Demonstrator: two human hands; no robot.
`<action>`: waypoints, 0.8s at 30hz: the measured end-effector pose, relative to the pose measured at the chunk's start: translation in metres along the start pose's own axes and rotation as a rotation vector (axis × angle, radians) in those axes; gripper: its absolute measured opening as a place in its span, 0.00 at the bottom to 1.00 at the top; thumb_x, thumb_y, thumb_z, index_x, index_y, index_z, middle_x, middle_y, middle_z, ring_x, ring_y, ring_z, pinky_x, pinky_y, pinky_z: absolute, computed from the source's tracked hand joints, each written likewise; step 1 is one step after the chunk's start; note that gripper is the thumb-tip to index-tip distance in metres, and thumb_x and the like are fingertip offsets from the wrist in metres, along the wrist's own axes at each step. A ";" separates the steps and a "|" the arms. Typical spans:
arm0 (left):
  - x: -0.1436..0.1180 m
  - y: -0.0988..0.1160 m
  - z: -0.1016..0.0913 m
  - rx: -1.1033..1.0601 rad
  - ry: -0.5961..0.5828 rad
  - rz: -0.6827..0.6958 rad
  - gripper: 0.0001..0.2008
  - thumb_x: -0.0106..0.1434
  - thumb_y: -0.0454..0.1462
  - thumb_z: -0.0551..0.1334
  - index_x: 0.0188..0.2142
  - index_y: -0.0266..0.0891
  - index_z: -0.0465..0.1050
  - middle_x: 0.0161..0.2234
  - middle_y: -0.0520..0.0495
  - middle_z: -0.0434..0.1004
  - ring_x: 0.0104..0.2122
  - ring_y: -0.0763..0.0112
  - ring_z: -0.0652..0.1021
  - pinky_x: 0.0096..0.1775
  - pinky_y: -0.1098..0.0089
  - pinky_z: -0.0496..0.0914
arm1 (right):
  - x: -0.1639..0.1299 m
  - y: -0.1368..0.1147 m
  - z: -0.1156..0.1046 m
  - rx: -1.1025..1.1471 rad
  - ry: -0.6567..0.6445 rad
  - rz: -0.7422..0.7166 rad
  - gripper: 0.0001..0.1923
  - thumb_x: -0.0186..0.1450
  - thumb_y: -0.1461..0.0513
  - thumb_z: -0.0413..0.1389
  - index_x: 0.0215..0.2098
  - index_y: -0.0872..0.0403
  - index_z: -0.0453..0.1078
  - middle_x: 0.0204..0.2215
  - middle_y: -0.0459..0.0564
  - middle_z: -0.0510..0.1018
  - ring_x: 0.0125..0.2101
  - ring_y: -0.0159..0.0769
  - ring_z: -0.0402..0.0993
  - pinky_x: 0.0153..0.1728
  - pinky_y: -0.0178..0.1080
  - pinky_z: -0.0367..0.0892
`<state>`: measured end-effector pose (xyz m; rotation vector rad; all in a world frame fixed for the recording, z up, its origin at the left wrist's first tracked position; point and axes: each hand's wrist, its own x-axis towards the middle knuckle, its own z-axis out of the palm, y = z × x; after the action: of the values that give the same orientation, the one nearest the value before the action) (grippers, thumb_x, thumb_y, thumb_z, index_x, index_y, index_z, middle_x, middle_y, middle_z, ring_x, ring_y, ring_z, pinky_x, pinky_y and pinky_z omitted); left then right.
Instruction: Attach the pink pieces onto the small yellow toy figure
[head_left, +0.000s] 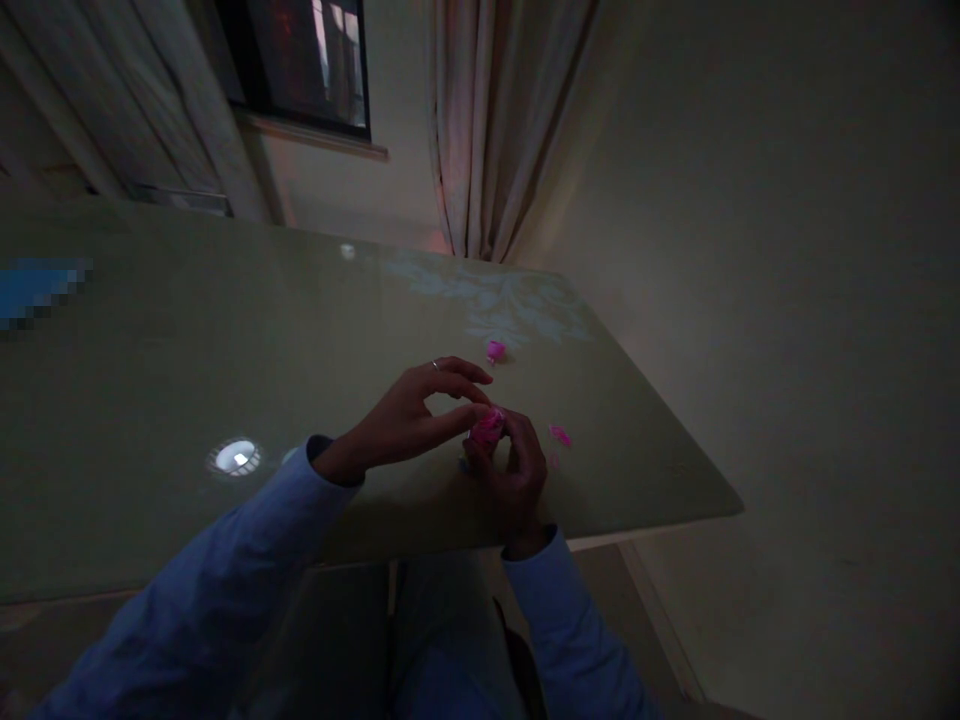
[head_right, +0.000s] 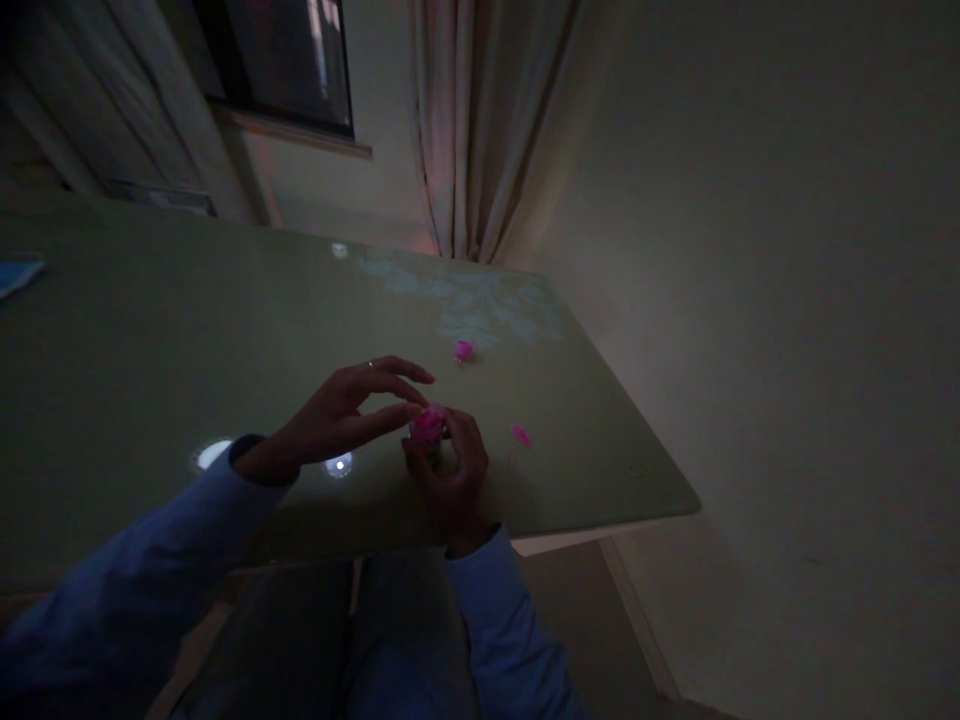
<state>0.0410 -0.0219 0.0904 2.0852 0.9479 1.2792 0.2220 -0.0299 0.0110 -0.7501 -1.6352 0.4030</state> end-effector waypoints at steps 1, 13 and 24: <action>0.000 0.000 -0.001 0.001 -0.002 0.019 0.08 0.68 0.40 0.66 0.39 0.38 0.82 0.48 0.42 0.81 0.48 0.65 0.81 0.52 0.65 0.73 | 0.000 0.000 0.000 0.000 0.000 0.001 0.15 0.66 0.61 0.64 0.51 0.51 0.72 0.42 0.51 0.77 0.42 0.38 0.74 0.42 0.41 0.72; -0.005 -0.005 -0.003 0.202 -0.062 0.381 0.11 0.66 0.36 0.64 0.47 0.39 0.80 0.54 0.36 0.76 0.53 0.59 0.77 0.52 0.59 0.74 | -0.002 -0.001 0.001 0.006 0.008 0.035 0.14 0.68 0.60 0.63 0.51 0.51 0.72 0.43 0.53 0.78 0.44 0.40 0.76 0.44 0.43 0.73; -0.006 -0.007 0.001 0.347 -0.154 0.362 0.10 0.67 0.41 0.64 0.42 0.38 0.80 0.57 0.33 0.72 0.57 0.53 0.74 0.56 0.54 0.71 | -0.001 -0.001 0.000 -0.012 -0.019 0.006 0.16 0.68 0.57 0.62 0.52 0.52 0.72 0.42 0.54 0.79 0.42 0.42 0.77 0.43 0.45 0.75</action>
<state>0.0383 -0.0223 0.0816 2.6798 0.7921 1.1599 0.2215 -0.0311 0.0104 -0.7625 -1.6551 0.4055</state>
